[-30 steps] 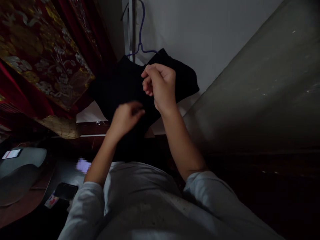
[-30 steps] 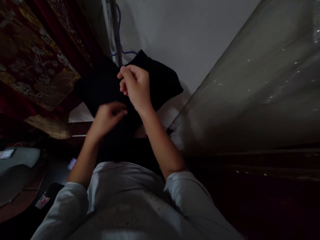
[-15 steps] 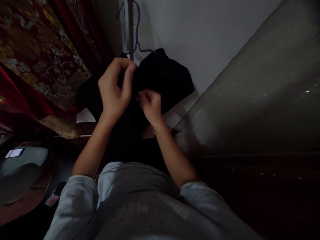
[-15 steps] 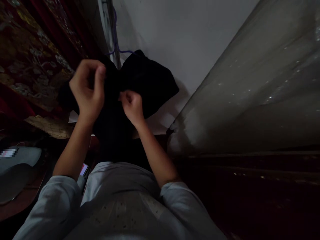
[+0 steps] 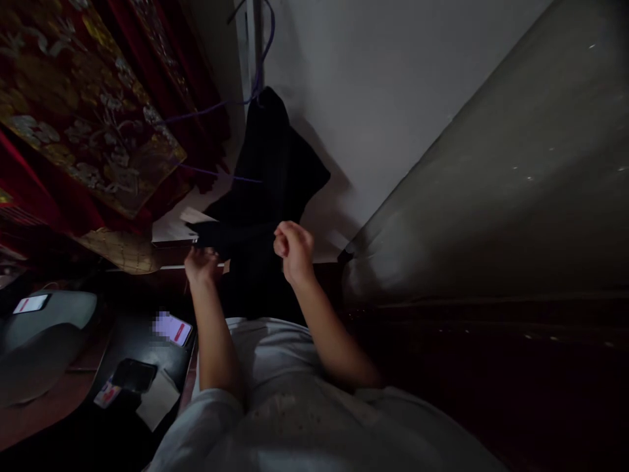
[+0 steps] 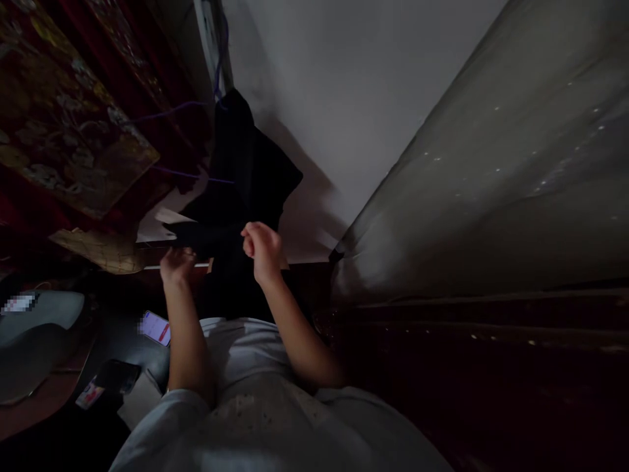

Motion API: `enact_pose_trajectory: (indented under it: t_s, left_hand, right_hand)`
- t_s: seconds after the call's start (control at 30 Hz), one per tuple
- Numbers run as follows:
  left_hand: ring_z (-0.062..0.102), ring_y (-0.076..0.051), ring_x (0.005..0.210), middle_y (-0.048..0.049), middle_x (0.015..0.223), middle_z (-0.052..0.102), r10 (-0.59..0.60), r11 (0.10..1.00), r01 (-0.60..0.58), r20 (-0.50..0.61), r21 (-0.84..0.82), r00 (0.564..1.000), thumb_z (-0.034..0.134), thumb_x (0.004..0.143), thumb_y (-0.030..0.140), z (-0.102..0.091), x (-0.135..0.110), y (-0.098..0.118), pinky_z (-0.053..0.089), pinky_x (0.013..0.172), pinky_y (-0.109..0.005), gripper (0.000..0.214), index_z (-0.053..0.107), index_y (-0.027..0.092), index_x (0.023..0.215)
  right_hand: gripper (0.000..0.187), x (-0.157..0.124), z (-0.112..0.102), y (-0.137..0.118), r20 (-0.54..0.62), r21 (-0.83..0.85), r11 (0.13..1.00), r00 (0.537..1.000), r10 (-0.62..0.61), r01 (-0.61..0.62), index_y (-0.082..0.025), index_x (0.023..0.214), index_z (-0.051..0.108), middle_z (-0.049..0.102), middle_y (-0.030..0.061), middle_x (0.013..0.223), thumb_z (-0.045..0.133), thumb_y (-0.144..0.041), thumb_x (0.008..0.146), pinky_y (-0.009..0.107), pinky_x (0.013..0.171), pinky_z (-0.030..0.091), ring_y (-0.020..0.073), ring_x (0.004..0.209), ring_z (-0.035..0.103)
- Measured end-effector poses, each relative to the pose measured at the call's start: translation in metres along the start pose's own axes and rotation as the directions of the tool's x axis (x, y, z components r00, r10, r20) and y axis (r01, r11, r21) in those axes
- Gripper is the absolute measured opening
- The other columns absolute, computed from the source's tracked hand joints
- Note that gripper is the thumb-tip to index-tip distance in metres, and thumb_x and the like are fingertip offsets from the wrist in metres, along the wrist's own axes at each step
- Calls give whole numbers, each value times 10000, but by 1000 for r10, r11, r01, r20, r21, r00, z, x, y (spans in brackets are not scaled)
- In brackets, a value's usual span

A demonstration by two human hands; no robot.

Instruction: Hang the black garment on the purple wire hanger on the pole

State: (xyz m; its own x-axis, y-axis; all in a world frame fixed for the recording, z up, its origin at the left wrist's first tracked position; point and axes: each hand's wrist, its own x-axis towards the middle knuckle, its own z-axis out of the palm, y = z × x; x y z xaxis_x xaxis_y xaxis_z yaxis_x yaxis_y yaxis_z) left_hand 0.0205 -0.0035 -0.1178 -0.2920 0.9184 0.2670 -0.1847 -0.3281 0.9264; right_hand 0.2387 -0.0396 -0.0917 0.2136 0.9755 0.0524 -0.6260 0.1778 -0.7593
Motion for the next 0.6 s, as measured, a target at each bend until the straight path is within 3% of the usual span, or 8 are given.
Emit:
enact_pose_trajectory:
  t_s: [0.07, 0.13, 0.23, 0.33, 0.43, 0.5, 0.53, 0.6]
  left_hand:
    - [678, -225, 917, -26, 714, 603, -114, 991, 112, -31, -68, 993, 481, 1052, 523, 16, -12, -13, 510, 822, -377, 458, 475, 211, 717]
    - [675, -204, 920, -37, 807, 640, -192, 970, 179, -63, -165, 979, 573, 1012, 509, 34, -16, -12, 519, 847, -350, 380, 531, 206, 786]
    - [669, -182, 966, -53, 970, 681, -150, 953, 127, -67, -276, 986, 726, 923, 445, 62, -21, 2, 512, 883, -299, 268, 624, 198, 909]
    - [658, -154, 904, -31, 948, 681, -84, 959, 72, -30, -273, 996, 797, 869, 432, 85, -34, 11, 506, 847, -249, 269, 668, 196, 886]
    - [642, -126, 844, -16, 906, 673, -125, 951, 123, 10, -285, 992, 809, 867, 418, 100, -47, 13, 503, 808, -213, 256, 693, 190, 866]
    - [629, -115, 818, -15, 891, 665, -155, 937, 158, 34, -311, 987, 810, 870, 415, 106, -52, 14, 499, 778, -197, 251, 703, 188, 863]
    - [623, -111, 808, -14, 883, 660, -157, 934, 164, 47, -319, 987, 814, 867, 422, 108, -53, 17, 495, 764, -191, 256, 708, 190, 861]
    - [613, -109, 799, -14, 878, 656, -141, 938, 162, 89, -307, 986, 829, 853, 447, 112, -58, 23, 487, 747, -183, 275, 723, 194, 861]
  right_hand:
    - [243, 7, -13, -3, -165, 212, 970, 974, 155, -119, -190, 697, 505, 289, -115, 466, 635, -306, 867, 163, 380, 206, 32, 377, 260]
    - [199, 14, -29, -10, -287, 400, 901, 910, 299, -170, -196, 731, 463, 265, -118, 474, 505, -216, 925, 151, 379, 219, 41, 372, 262]
    - [219, 24, -54, -18, -412, 496, 855, 826, 385, -151, -199, 750, 401, 306, -108, 503, 381, -144, 961, 139, 395, 255, 43, 385, 323]
    - [228, 30, -72, -20, -445, 484, 854, 787, 427, -190, -198, 734, 339, 328, -98, 516, 336, -76, 926, 124, 423, 287, 40, 396, 344]
    - [185, 31, -79, -17, -406, 476, 834, 771, 491, -280, -194, 739, 382, 420, -69, 551, 384, -52, 857, 136, 466, 362, 55, 445, 412]
    - [101, 28, -78, -16, -343, 437, 830, 789, 510, -347, -189, 791, 486, 523, -40, 631, 460, -100, 830, 176, 516, 428, 79, 520, 488]
    - [73, 26, -76, -16, -315, 367, 859, 821, 476, -357, -189, 835, 539, 578, -25, 695, 504, -131, 810, 199, 556, 460, 91, 574, 529]
    - [216, 18, -68, -17, -232, 85, 961, 933, 275, -262, -203, 937, 618, 672, -1, 883, 590, -155, 729, 245, 715, 530, 121, 773, 623]
